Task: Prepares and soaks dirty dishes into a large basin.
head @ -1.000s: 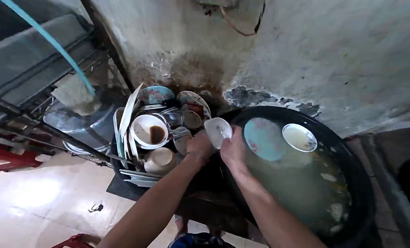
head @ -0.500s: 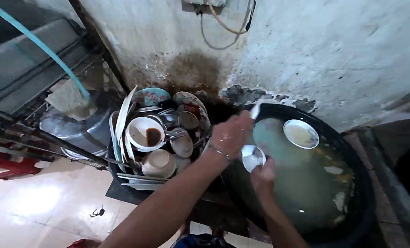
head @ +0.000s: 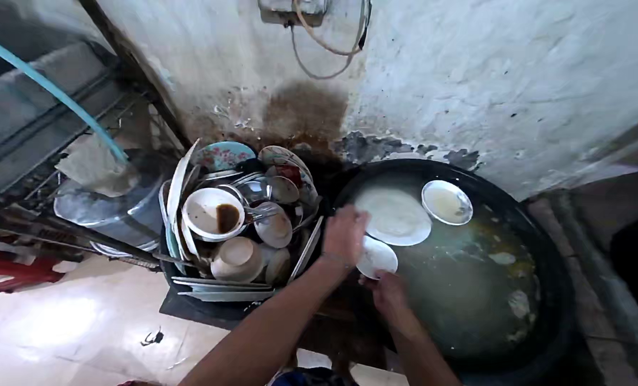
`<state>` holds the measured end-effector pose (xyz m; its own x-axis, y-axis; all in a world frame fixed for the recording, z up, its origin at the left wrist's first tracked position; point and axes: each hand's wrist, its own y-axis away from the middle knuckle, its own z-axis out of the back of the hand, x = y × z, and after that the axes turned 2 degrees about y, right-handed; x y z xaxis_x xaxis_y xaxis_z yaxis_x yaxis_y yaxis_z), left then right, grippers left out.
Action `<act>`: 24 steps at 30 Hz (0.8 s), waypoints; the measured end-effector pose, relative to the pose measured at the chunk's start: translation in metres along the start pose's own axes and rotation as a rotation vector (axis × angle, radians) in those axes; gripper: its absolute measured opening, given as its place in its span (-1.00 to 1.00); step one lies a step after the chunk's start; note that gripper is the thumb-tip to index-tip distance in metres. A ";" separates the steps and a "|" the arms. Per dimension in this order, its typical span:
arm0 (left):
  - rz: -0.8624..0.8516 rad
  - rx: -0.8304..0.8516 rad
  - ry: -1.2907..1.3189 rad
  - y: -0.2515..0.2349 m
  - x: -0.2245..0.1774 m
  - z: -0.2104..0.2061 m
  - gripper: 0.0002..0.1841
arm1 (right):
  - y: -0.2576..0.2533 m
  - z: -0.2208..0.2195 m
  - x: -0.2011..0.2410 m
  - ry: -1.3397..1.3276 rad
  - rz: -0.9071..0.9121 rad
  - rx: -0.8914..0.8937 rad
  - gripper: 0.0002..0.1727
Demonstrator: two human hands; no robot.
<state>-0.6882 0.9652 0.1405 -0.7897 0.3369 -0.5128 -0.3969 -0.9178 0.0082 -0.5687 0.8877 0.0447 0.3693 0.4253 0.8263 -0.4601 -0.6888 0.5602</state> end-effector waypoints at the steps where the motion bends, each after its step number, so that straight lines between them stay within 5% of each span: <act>1: 0.133 -0.006 -0.032 0.005 0.021 0.008 -0.50 | 0.004 -0.006 0.009 -0.003 -0.007 0.024 -0.60; 3: 0.383 0.105 -0.092 0.014 0.054 0.014 -0.30 | 0.016 -0.024 0.027 0.025 0.028 0.044 -0.52; 5: 0.475 0.168 -0.089 0.020 0.071 0.016 -0.37 | 0.026 -0.046 0.044 0.115 0.123 0.083 -0.48; 9: 0.460 0.164 -0.086 0.018 0.070 0.034 -0.58 | 0.043 -0.095 0.079 0.529 0.382 0.146 -0.47; 15: 0.487 0.065 -0.050 0.016 0.069 0.070 -0.53 | 0.063 -0.141 0.121 0.897 0.912 0.118 -0.45; 24: 0.495 -0.064 0.095 0.001 0.092 0.087 -0.51 | 0.016 -0.047 0.078 0.926 0.659 -0.168 -0.47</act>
<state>-0.8023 1.0133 0.1682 -0.8288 -0.1593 -0.5364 0.0459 -0.9747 0.2186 -0.5853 0.9380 0.1211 -0.6865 0.3274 0.6492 -0.4711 -0.8804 -0.0541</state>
